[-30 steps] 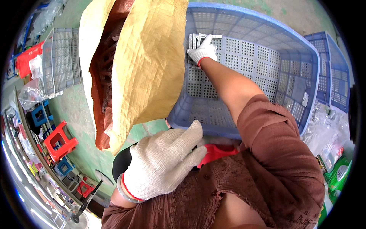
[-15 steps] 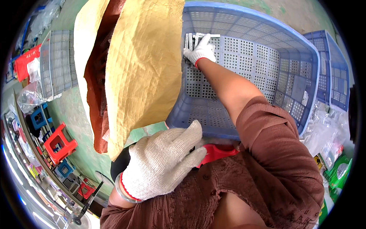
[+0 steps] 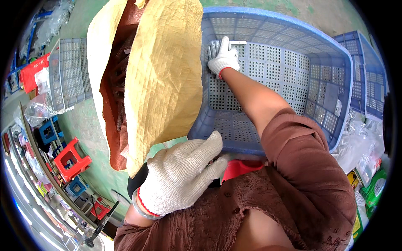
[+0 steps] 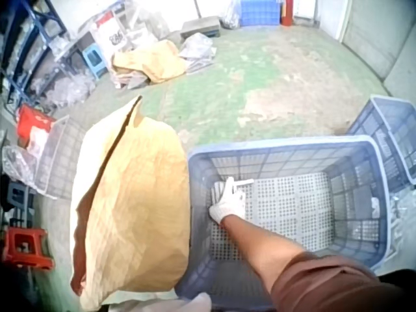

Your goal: The person sits on the floor and repeatedly picks up small rectangular metal parts from a blue crate. They hold the parts in gloved hands, turning them over to inspect the surfaces, and then place them back into the crate.

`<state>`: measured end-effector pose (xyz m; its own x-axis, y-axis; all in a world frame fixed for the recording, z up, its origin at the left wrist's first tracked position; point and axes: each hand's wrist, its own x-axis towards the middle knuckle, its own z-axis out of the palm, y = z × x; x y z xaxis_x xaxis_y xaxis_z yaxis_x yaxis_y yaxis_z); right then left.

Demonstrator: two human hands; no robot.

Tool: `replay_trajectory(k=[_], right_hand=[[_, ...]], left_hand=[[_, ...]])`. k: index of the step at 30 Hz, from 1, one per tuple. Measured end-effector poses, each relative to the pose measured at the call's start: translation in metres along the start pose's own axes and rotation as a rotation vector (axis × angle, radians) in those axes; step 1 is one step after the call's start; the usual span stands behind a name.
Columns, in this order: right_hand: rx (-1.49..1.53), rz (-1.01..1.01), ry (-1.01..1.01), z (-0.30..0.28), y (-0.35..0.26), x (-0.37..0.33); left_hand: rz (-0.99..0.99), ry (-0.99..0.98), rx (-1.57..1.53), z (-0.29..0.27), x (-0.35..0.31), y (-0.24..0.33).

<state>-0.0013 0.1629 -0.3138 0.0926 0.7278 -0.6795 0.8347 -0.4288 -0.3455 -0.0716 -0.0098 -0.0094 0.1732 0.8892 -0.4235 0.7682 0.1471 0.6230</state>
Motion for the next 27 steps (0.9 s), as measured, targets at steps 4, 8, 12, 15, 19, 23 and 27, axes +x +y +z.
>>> replay_trajectory(k=[4, 8, 12, 15, 19, 23, 27], right_hand=[[-0.013, -0.060, 0.024, -0.002, 0.023, 0.004], [0.076, -0.099, 0.023, 0.009, 0.029, 0.012], [0.143, -0.062, 0.075, 0.014, 0.019, 0.009], [0.173, 0.006, 0.090, 0.012, 0.015, 0.004], [0.136, 0.042, 0.037, -0.001, 0.009, 0.000], [0.120, 0.035, 0.013, -0.004, 0.013, 0.006], [0.157, 0.000, 0.006, -0.001, 0.021, 0.012]], left_hand=[[0.050, -0.080, 0.009, -0.007, 0.000, 0.001], [0.047, -0.048, -0.101, -0.003, -0.006, 0.001], [-0.008, -0.093, -0.079, -0.005, -0.003, 0.000], [0.041, -0.039, -0.071, -0.002, -0.003, -0.003], [0.029, -0.053, -0.060, -0.001, 0.000, -0.004], [-0.025, -0.093, -0.091, -0.003, 0.005, 0.001], [-0.051, -0.137, -0.097, -0.005, 0.008, 0.005]])
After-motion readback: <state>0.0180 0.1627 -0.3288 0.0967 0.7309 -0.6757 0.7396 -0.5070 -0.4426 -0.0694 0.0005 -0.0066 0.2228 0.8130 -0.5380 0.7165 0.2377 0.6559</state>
